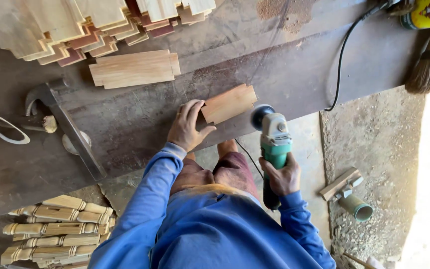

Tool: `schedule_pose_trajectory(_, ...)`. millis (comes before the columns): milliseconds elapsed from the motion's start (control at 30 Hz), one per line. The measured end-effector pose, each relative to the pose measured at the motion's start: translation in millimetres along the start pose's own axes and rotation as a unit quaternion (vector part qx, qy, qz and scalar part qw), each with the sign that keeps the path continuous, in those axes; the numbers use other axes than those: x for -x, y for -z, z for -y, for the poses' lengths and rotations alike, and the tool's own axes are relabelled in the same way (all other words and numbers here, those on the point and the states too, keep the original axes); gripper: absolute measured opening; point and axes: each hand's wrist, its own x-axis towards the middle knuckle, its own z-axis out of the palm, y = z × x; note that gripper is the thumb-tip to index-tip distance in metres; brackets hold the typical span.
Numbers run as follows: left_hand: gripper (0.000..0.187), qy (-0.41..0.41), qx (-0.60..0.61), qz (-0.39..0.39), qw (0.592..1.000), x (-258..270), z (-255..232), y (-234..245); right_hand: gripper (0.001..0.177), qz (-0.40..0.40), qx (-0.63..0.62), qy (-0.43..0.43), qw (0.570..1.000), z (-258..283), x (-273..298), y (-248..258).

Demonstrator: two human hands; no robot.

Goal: The person uses a hammer to tap a small circular object on a workbench. They then use a handheld power sander to smooth the edges and surfaces of several small rectangular wooden pieces, stacking the finished items on the table.

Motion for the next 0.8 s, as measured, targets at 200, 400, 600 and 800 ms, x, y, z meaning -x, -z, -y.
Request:
schedule_pose_trajectory(200, 0.061, -0.020, -0.024, -0.018, 0.999, 3.1, 9.2, 3.0, 0.045, 0.044, 0.101, 0.059, 0.992, 38.1, -5.2, -23.5)
schedule_pose_trajectory(400, 0.057, -0.031, -0.054, -0.028, 0.998, 3.4, 15.2, -3.7, 0.049, 0.083, 0.129, 0.105, 0.983, 49.1, -15.3, -32.5)
schedule_pose_trajectory(600, 0.058, -0.035, -0.054, -0.028, 0.998, 3.1, 18.0, -4.5, 0.049, 0.068, 0.160, 0.109, 0.979, 39.4, -22.8, -26.8)
schedule_pose_trajectory(800, 0.058, -0.030, -0.059, -0.030, 0.997, 3.7, 16.0, -6.3, 0.045, 0.018, 0.140, 0.070, 0.988, 17.1, -41.5, -0.7)
